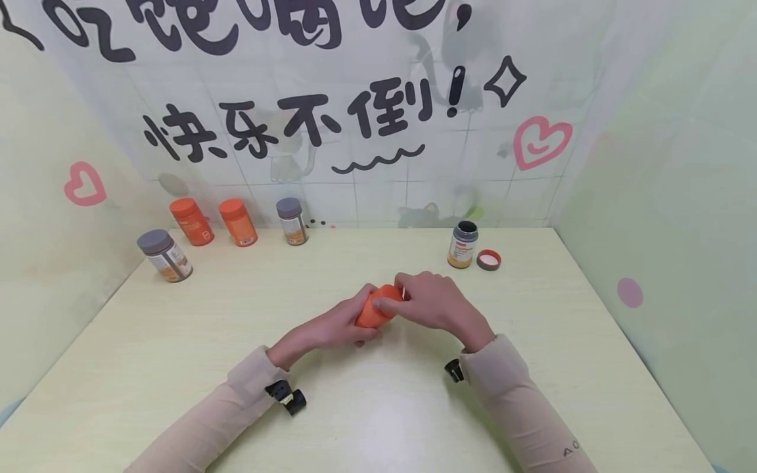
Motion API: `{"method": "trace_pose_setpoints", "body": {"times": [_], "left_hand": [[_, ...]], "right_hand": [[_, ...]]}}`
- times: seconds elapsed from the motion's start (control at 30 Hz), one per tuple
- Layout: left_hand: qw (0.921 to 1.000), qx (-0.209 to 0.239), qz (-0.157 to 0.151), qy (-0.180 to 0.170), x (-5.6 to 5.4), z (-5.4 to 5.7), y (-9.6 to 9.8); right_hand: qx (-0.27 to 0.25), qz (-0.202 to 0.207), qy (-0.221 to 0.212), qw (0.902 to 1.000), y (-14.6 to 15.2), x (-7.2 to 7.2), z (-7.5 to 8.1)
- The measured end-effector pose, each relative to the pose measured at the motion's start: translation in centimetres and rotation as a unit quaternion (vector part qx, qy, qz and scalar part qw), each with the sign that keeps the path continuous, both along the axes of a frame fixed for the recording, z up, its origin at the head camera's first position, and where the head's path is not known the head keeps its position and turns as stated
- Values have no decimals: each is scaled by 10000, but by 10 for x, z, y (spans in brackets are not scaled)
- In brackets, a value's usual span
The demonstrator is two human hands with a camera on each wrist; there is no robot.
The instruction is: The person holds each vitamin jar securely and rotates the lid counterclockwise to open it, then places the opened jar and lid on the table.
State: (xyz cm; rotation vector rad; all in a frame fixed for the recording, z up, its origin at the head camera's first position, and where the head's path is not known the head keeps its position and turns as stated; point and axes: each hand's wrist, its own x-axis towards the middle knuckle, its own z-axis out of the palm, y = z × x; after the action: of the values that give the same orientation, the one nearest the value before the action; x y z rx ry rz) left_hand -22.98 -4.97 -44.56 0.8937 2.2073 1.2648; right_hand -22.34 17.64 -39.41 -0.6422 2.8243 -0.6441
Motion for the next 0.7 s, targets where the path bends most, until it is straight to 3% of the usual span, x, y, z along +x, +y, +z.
{"method": "trace_pose_setpoints", "body": {"times": [0.13, 0.7], "left_hand": [[10000, 7, 14, -20, -1, -1, 0], [10000, 11, 41, -42, 0, -2, 0]], "right_hand": [[13, -147, -29, 9999, 1, 0, 0], [2, -27, -55, 10000, 1, 0, 1]]}}
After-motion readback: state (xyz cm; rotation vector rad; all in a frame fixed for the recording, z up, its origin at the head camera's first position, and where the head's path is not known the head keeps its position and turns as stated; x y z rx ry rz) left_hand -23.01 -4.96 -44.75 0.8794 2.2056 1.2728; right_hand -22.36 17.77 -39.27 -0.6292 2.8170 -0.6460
